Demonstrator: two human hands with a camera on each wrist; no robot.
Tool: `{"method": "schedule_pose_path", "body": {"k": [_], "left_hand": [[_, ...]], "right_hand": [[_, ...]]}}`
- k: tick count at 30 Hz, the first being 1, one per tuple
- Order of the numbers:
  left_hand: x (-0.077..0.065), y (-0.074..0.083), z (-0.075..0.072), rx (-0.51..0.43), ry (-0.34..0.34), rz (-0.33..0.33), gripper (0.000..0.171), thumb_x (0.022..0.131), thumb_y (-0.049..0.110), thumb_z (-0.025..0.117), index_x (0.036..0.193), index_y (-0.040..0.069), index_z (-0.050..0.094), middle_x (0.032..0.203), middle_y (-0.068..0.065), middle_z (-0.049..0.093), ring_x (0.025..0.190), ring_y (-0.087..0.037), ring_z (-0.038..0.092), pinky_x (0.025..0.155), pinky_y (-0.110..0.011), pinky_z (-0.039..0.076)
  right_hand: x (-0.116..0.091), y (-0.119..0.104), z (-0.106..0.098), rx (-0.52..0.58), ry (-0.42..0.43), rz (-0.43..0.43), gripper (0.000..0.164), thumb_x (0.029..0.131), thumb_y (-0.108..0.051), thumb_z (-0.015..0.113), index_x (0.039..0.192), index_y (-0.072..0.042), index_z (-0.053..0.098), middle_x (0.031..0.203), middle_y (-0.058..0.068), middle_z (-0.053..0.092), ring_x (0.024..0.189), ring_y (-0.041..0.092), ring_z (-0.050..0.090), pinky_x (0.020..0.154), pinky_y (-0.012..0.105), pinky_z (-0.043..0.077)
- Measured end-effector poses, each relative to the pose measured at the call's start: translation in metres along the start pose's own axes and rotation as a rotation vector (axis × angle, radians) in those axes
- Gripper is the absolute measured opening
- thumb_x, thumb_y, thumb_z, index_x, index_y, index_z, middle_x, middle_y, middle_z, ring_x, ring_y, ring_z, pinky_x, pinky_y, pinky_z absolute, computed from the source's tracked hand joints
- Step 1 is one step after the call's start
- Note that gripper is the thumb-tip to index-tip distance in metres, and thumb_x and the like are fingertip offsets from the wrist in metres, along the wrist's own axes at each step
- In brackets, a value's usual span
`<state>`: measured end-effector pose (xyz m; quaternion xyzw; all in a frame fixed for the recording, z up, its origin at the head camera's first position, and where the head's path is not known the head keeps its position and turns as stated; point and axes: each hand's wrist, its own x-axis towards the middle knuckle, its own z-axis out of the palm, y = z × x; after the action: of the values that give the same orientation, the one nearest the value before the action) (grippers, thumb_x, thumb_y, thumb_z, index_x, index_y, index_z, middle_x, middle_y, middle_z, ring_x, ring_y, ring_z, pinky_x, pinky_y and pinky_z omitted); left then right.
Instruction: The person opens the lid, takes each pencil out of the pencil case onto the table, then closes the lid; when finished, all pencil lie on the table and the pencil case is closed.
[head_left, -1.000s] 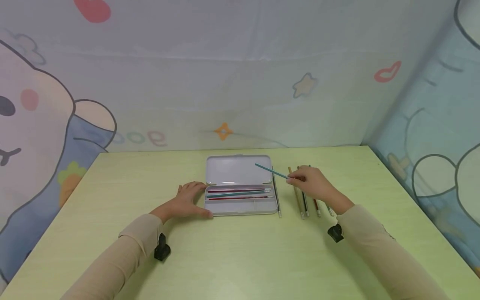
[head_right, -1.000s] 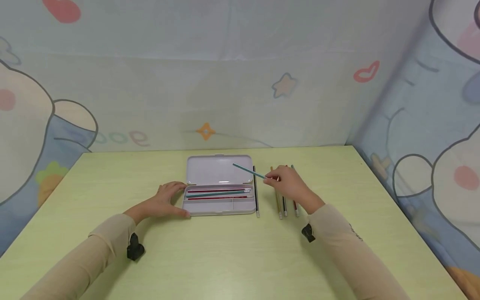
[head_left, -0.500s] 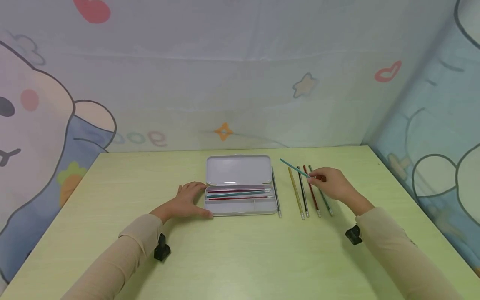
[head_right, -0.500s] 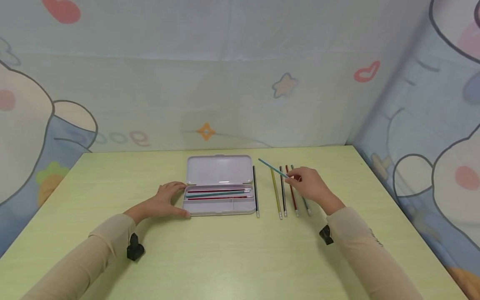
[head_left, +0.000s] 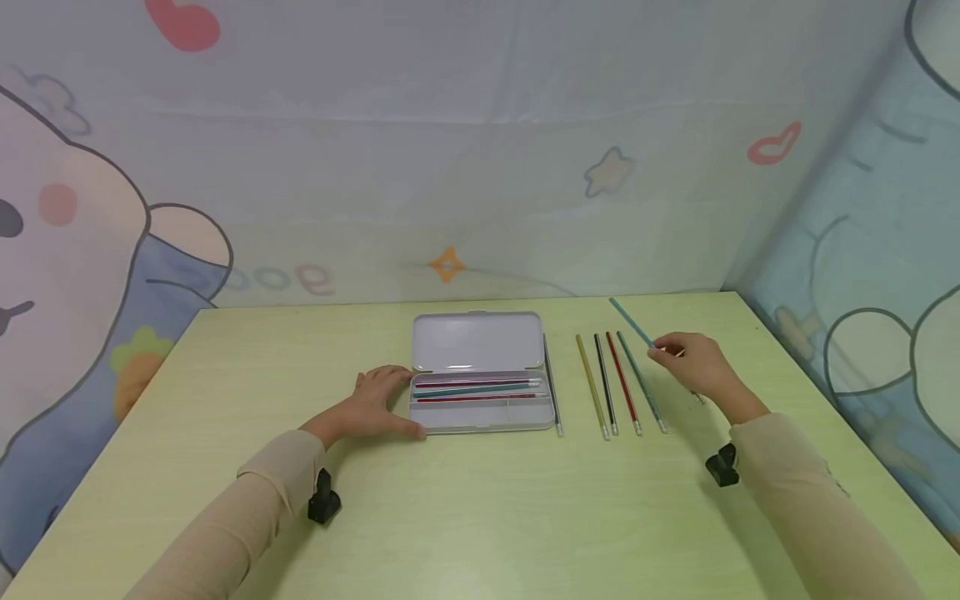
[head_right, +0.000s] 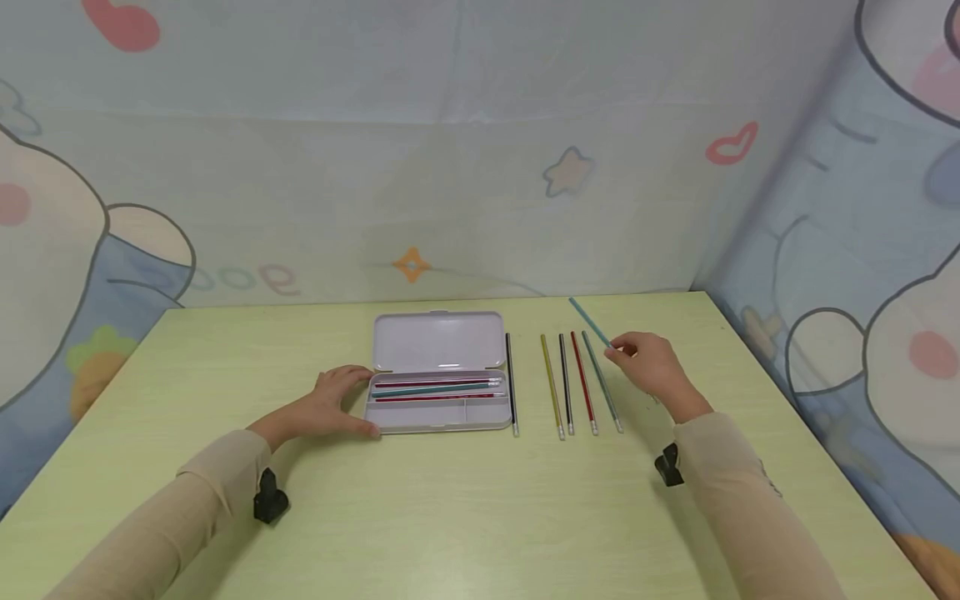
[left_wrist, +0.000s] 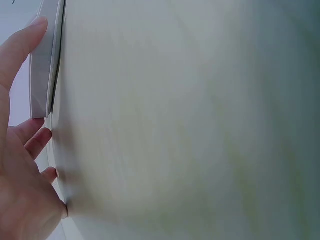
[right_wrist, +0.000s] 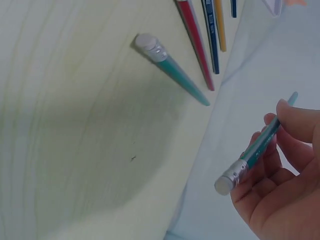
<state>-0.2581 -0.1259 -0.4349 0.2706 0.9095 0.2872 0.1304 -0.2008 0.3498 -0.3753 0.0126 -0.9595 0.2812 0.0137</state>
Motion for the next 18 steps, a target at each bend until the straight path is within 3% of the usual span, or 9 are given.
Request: {"method": "schedule_pose_path", "body": {"k": [8,18], "left_hand": [[0.0,0.0,0.001,-0.01,-0.002,0.007,0.095,0.07,0.048,0.083,0.142,0.003,0.041,0.148,-0.02,0.034,0.14,-0.047,0.016,0.109,-0.069,0.0],[0.0,0.0,0.0,-0.008,0.002,0.008,0.095,0.07,0.048,0.083,0.142,0.003,0.04,0.148,-0.02,0.034,0.14,-0.047,0.016,0.109,-0.069,-0.001]], "right_hand": [[0.003,0.016,0.004,-0.008,-0.013,0.064,0.046,0.1,-0.025,0.052,0.125,0.014,0.052,0.117,0.033,0.056,0.101,0.044,0.056,0.081,0.052,0.049],[0.007,0.026,0.009,-0.014,-0.044,0.13,0.047,0.1,-0.024,0.051,0.126,0.015,0.051,0.122,0.037,0.052,0.107,0.049,0.053,0.083,0.054,0.049]]}}
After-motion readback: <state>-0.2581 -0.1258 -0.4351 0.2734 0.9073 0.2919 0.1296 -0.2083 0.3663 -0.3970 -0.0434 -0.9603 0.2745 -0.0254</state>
